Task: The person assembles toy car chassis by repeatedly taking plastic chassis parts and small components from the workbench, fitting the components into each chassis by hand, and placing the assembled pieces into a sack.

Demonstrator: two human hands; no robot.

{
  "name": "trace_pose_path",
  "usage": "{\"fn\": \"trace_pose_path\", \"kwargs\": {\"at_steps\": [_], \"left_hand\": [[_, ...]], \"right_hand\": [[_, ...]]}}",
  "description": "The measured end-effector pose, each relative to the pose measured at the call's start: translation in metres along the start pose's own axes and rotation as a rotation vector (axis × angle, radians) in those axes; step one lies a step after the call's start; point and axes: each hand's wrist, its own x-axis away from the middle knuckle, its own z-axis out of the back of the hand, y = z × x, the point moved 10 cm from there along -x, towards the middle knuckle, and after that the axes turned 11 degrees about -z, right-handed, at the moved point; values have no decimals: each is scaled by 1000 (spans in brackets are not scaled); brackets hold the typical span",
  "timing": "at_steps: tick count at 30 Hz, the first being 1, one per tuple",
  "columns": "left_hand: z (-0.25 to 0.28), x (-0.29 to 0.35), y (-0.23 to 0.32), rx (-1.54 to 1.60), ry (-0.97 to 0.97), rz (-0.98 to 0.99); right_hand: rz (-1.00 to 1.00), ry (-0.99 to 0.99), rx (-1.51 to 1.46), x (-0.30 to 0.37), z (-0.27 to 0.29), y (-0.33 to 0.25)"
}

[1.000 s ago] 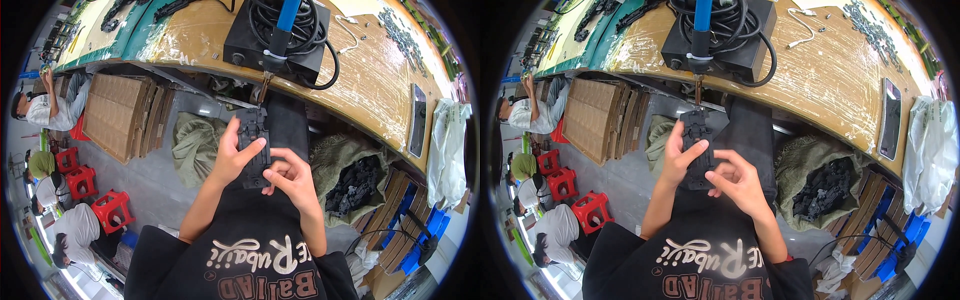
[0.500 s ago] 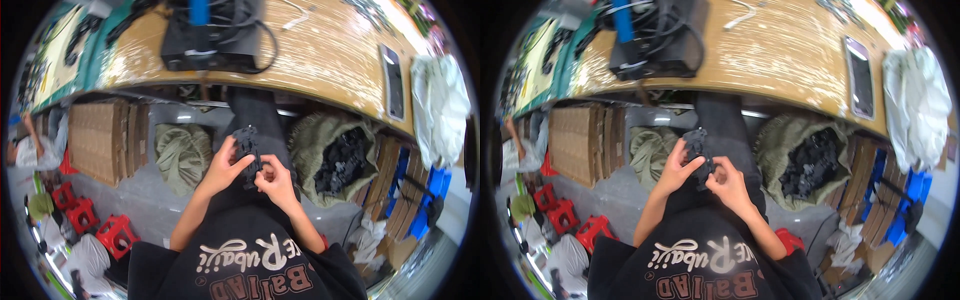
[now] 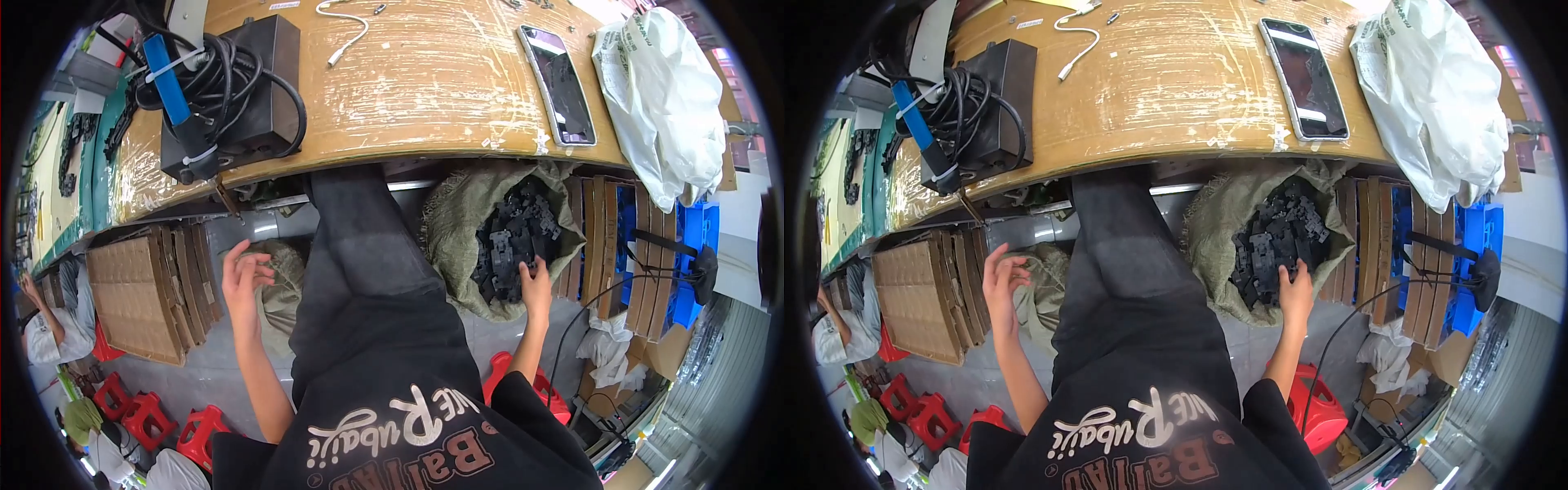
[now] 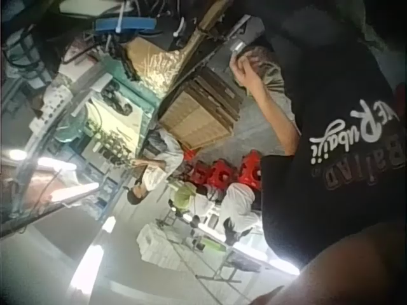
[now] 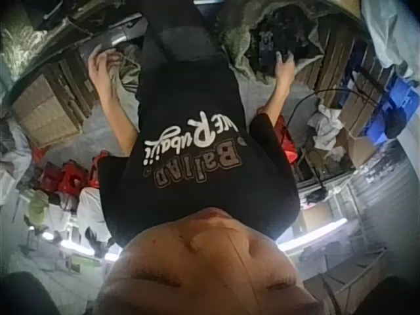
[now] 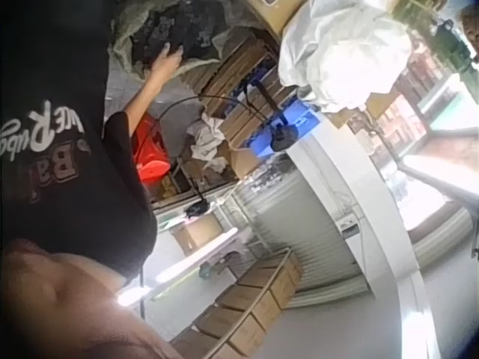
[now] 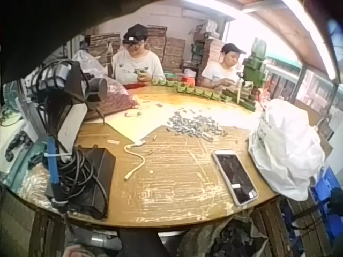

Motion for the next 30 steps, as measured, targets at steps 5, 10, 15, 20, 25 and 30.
{"fn": "trace_pose_path", "kwargs": {"at_steps": [5, 10, 15, 20, 25, 30], "left_hand": [[-2, -2, 3, 5, 7, 0], [-10, 6, -8, -53, -25, 60], [-100, 38, -26, -86, -417, 123], [-258, 77, -43, -349, -737, -217], [-337, 82, -97, -831, -786, -326], [-316, 48, -141, -427, -525, -14]], "right_hand": [[163, 343, 135, -13, -11, -38], [105, 437, 86, -45, -29, -23], [27, 425, 6, -70, -23, -22], [396, 344, 204, -20, -48, -74], [566, 269, 239, 10, -51, -69], [465, 320, 146, -31, -37, -39]]}}
